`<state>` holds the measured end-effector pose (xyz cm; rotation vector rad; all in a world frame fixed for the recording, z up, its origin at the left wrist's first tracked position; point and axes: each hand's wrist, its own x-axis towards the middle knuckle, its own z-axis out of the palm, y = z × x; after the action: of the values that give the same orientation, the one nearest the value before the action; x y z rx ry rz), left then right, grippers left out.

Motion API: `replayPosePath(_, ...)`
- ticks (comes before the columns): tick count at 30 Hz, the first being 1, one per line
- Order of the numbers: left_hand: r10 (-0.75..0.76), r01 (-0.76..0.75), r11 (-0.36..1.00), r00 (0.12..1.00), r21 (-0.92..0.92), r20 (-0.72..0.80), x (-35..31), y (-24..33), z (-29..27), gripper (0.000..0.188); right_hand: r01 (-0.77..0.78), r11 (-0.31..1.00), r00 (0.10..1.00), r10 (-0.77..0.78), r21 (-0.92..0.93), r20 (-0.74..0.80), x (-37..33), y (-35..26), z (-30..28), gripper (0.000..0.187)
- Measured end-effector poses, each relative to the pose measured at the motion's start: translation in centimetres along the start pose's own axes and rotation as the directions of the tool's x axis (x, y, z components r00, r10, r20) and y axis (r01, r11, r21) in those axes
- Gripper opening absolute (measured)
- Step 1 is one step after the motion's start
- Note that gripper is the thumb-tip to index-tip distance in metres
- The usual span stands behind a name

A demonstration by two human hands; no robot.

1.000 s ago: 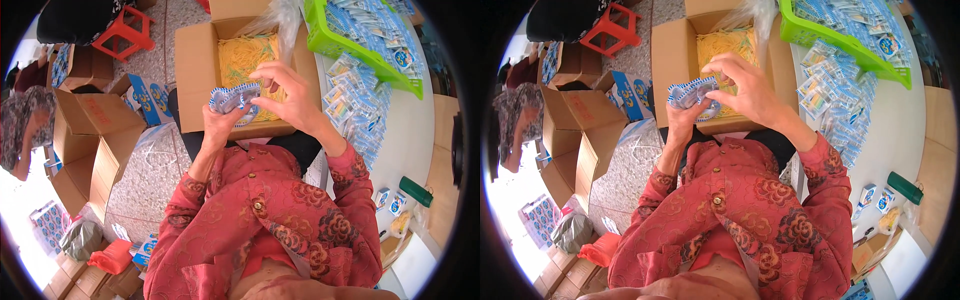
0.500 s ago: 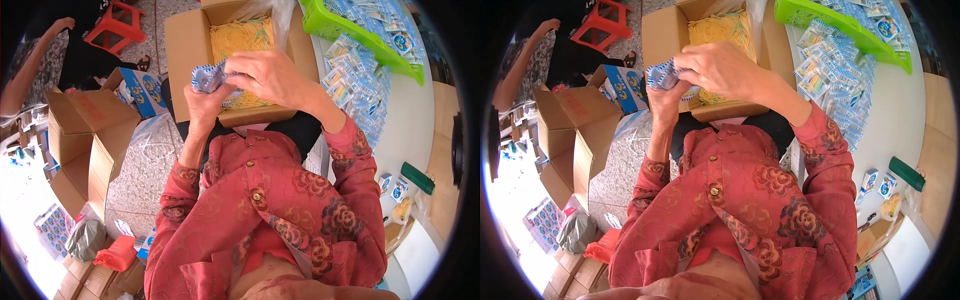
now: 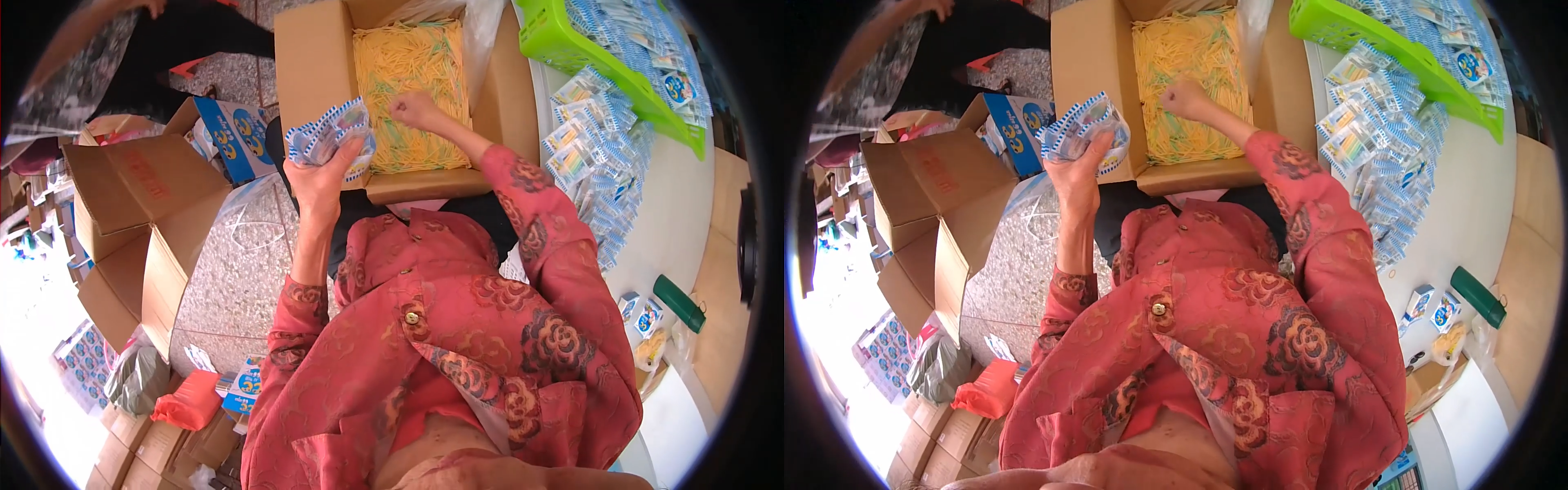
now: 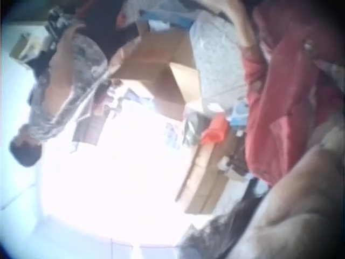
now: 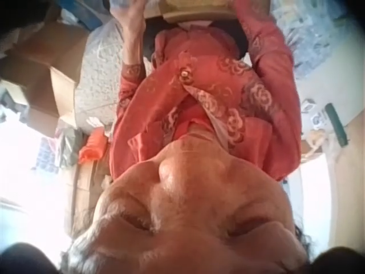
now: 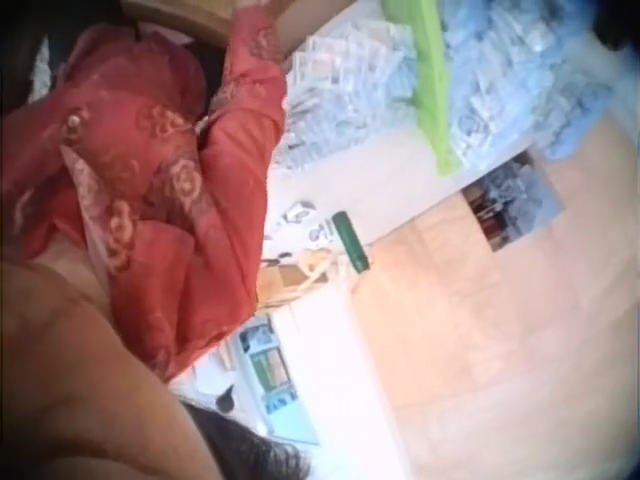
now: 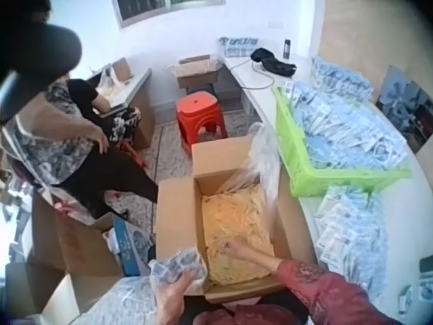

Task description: Sorting and packing small product packets from bins and boxes into organized stacks on a table.

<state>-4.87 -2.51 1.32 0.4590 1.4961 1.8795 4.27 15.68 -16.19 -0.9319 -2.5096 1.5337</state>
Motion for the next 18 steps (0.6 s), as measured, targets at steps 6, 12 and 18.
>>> replayPosePath(6, -0.061, 0.062, 0.993, 0.998, 0.096, -0.012, -0.2, 0.5, -1.0, 0.028, -0.313, 0.926, 0.912, 0.355, -0.213, 0.203, 2.6, 6.8, 5.7, 0.019)
replayPosePath(12, -0.122, 0.128, 0.980, 0.991, 0.149, -0.052, -0.1, -0.3, -2.3, 0.027, -0.268, 0.864, 0.945, 0.322, -0.427, 0.058, 3.3, 5.8, 8.5, 0.037)
replayPosePath(18, -0.148, 0.156, 0.979, 0.986, 0.134, -0.071, 0.3, -0.5, -2.2, 0.027, -0.360, 0.831, 0.903, 0.425, -0.425, 0.066, 3.6, 4.0, 8.6, 0.033)
